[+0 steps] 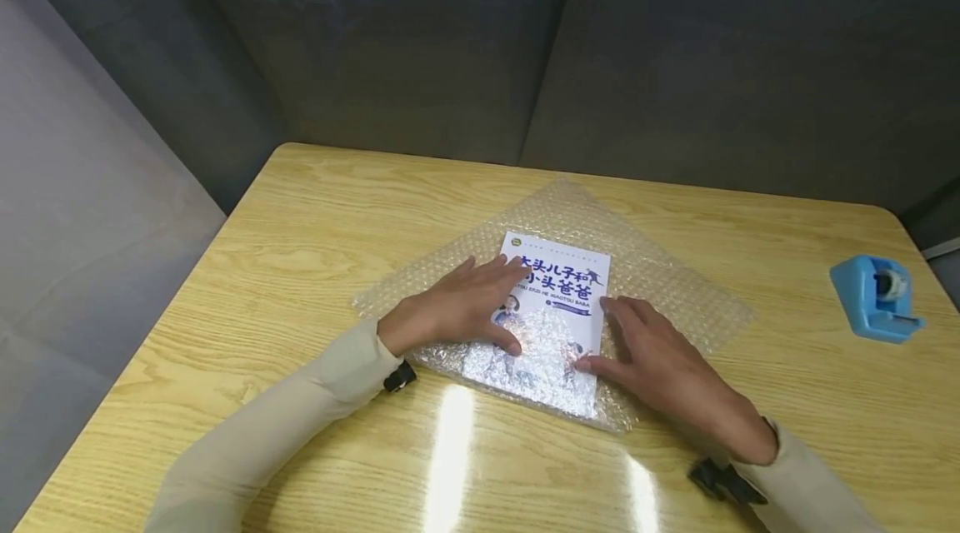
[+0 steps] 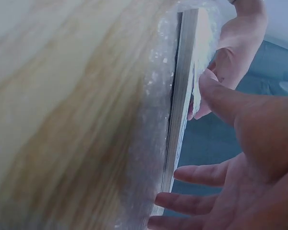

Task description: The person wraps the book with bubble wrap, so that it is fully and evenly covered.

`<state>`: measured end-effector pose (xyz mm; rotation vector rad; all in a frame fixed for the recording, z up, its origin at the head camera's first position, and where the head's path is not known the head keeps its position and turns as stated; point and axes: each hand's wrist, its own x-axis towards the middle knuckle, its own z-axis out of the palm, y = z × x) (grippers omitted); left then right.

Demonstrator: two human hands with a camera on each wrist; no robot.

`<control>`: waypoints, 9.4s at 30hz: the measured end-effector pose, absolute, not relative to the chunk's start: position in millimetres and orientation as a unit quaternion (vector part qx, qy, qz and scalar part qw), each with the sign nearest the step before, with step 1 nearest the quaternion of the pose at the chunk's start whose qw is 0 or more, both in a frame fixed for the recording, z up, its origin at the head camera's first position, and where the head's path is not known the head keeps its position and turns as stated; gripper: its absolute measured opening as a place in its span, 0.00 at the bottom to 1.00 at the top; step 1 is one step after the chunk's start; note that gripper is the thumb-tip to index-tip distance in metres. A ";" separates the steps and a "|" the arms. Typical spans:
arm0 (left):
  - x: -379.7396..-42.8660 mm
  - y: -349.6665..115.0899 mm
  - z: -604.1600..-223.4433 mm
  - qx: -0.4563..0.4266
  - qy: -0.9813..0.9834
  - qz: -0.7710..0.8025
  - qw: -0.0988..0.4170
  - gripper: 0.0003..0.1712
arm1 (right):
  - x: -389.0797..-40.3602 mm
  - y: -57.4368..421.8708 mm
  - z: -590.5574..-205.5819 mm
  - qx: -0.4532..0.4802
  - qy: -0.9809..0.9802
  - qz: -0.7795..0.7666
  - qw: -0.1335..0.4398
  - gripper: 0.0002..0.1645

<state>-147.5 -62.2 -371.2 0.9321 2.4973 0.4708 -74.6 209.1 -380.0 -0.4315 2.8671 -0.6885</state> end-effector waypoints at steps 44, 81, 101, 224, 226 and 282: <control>-145.0 -62.2 -369.3 0.354 0.896 0.151 0.221 0.57 | -238.6 220.9 -372.2 -0.092 0.955 -0.235 0.157 0.48; -140.1 -62.6 -366.5 0.354 0.899 0.143 0.215 0.57 | -220.6 205.2 -356.0 -0.153 0.930 -0.324 -0.084 0.16; -138.7 -61.4 -368.1 0.339 0.906 0.139 0.212 0.57 | -181.1 190.5 -352.6 -0.272 0.915 -0.272 -0.123 0.09; -137.8 -65.4 -373.9 0.327 0.899 0.210 0.200 0.44 | -103.7 359.3 -373.8 0.020 0.945 -0.296 0.137 0.49; -138.0 -65.2 -373.8 0.328 0.899 0.211 0.199 0.44 | -103.9 360.9 -375.2 0.030 0.932 -0.327 0.151 0.49; -138.0 -61.4 -373.8 0.327 0.907 0.180 0.196 0.45 | -133.4 193.0 -353.8 -0.147 0.790 -0.588 0.093 0.28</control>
